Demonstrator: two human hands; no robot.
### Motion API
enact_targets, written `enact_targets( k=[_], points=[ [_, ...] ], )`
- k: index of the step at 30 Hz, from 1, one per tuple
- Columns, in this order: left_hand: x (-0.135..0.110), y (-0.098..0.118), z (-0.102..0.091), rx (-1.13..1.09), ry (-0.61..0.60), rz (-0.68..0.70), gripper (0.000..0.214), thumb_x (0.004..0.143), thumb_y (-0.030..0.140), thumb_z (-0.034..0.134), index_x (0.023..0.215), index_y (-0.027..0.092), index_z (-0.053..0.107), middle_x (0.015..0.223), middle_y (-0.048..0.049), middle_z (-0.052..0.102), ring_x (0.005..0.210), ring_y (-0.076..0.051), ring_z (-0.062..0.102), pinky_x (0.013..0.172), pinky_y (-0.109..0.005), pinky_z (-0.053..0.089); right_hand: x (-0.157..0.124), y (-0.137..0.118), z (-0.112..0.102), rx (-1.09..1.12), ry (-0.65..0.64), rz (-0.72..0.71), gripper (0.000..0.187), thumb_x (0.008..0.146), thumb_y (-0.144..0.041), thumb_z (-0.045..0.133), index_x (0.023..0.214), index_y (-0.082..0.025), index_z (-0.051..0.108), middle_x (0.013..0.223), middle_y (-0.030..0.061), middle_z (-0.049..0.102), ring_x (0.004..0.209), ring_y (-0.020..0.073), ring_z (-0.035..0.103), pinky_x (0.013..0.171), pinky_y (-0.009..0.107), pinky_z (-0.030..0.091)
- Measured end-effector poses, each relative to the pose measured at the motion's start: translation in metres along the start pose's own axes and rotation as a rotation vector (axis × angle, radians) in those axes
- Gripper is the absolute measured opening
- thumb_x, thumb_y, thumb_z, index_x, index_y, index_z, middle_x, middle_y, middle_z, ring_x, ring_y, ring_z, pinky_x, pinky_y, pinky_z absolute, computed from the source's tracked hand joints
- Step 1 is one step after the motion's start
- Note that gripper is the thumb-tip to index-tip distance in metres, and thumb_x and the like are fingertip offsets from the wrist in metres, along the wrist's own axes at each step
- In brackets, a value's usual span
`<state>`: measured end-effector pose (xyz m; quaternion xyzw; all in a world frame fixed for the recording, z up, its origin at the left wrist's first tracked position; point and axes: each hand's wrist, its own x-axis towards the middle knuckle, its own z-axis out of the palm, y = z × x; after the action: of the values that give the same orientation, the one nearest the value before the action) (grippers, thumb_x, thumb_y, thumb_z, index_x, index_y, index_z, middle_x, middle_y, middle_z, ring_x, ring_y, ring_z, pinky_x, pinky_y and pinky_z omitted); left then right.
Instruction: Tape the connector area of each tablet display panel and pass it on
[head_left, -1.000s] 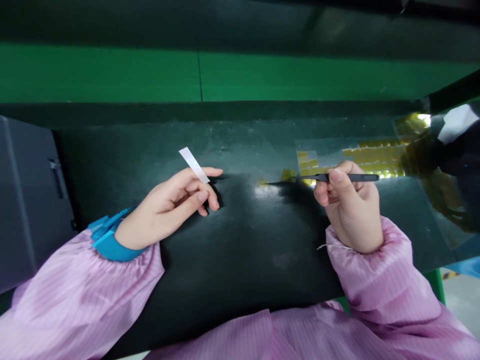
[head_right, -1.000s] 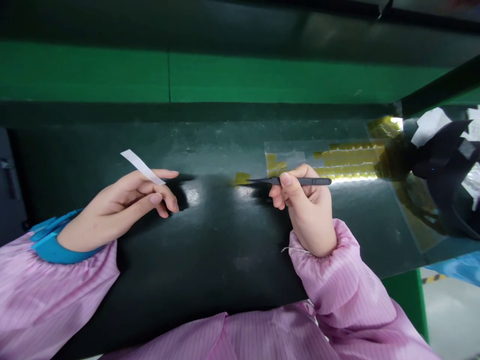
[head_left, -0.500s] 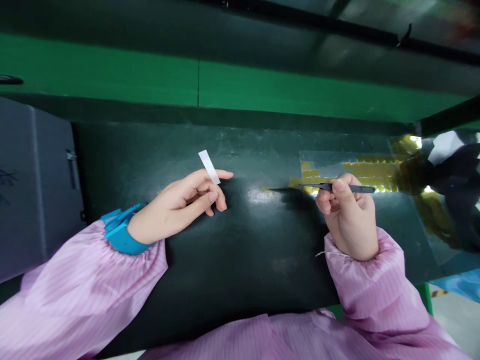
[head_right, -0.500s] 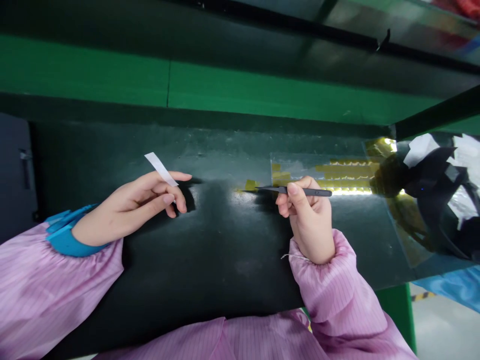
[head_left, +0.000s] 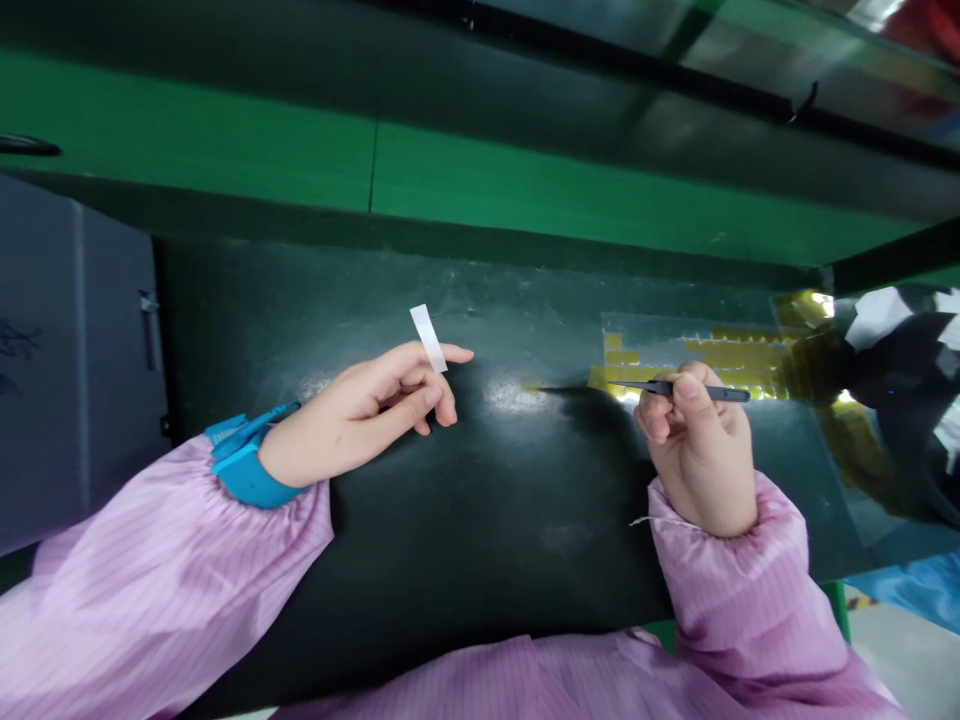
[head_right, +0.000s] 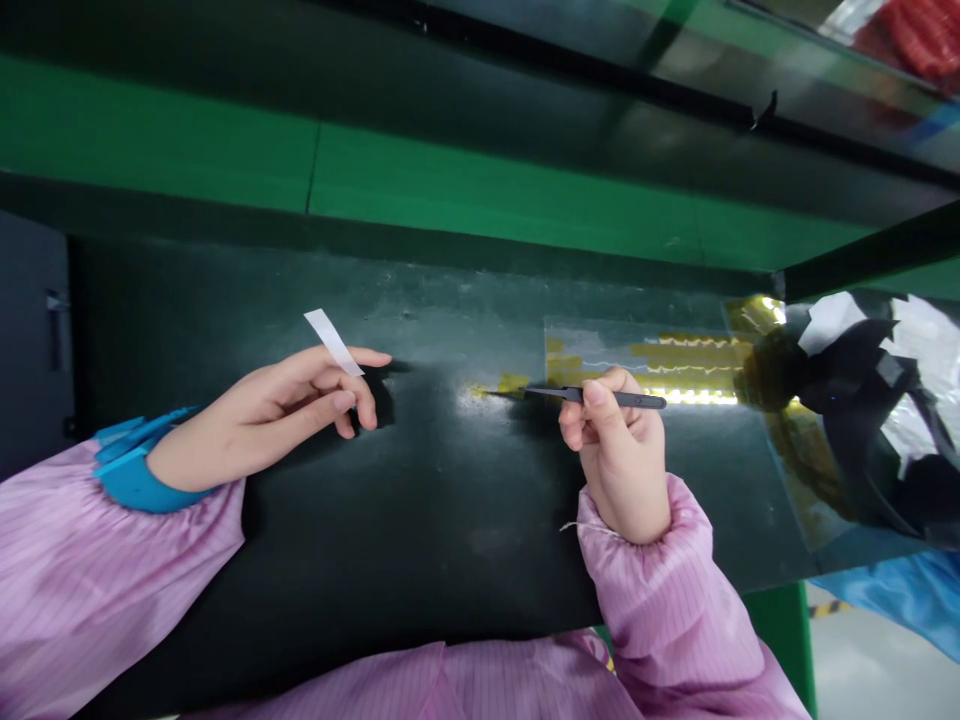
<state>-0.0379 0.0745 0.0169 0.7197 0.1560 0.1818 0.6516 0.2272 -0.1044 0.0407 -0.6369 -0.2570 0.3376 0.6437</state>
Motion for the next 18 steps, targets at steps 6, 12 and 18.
enact_targets(
  k=[6,12,18],
  points=[
    [0.0011,-0.0006,0.0,0.018,-0.005,-0.005,0.038,0.105,0.018,0.051,0.142,0.017,0.057,0.09,-0.0054,0.072,0.08,-0.013,0.071,0.067,-0.021,0.061,0.0001,-0.0006,-0.0008,0.002,-0.012,-0.009,0.039,0.087,-0.046,0.082,0.074,-0.023,0.052,0.06,-0.0068,0.059,0.047,0.0077,0.049,0.046,0.022,0.038],
    [0.001,0.001,0.0002,0.02,-0.004,-0.022,0.038,0.104,0.019,0.053,0.142,0.017,0.057,0.09,-0.0059,0.073,0.079,-0.014,0.071,0.067,-0.022,0.061,0.0002,-0.0004,-0.0003,-0.007,0.005,-0.016,0.039,0.086,-0.047,0.082,0.075,-0.024,0.053,0.059,-0.0071,0.059,0.047,0.0081,0.049,0.047,0.022,0.039],
    [0.0017,0.0014,0.0,0.017,-0.002,-0.014,0.037,0.104,0.02,0.053,0.141,0.017,0.058,0.089,-0.0052,0.073,0.079,-0.014,0.071,0.067,-0.022,0.061,-0.0004,-0.0014,0.0004,-0.017,0.0,-0.02,0.04,0.086,-0.047,0.083,0.074,-0.024,0.053,0.058,-0.0072,0.059,0.046,0.0082,0.049,0.047,0.022,0.04]
  ],
)
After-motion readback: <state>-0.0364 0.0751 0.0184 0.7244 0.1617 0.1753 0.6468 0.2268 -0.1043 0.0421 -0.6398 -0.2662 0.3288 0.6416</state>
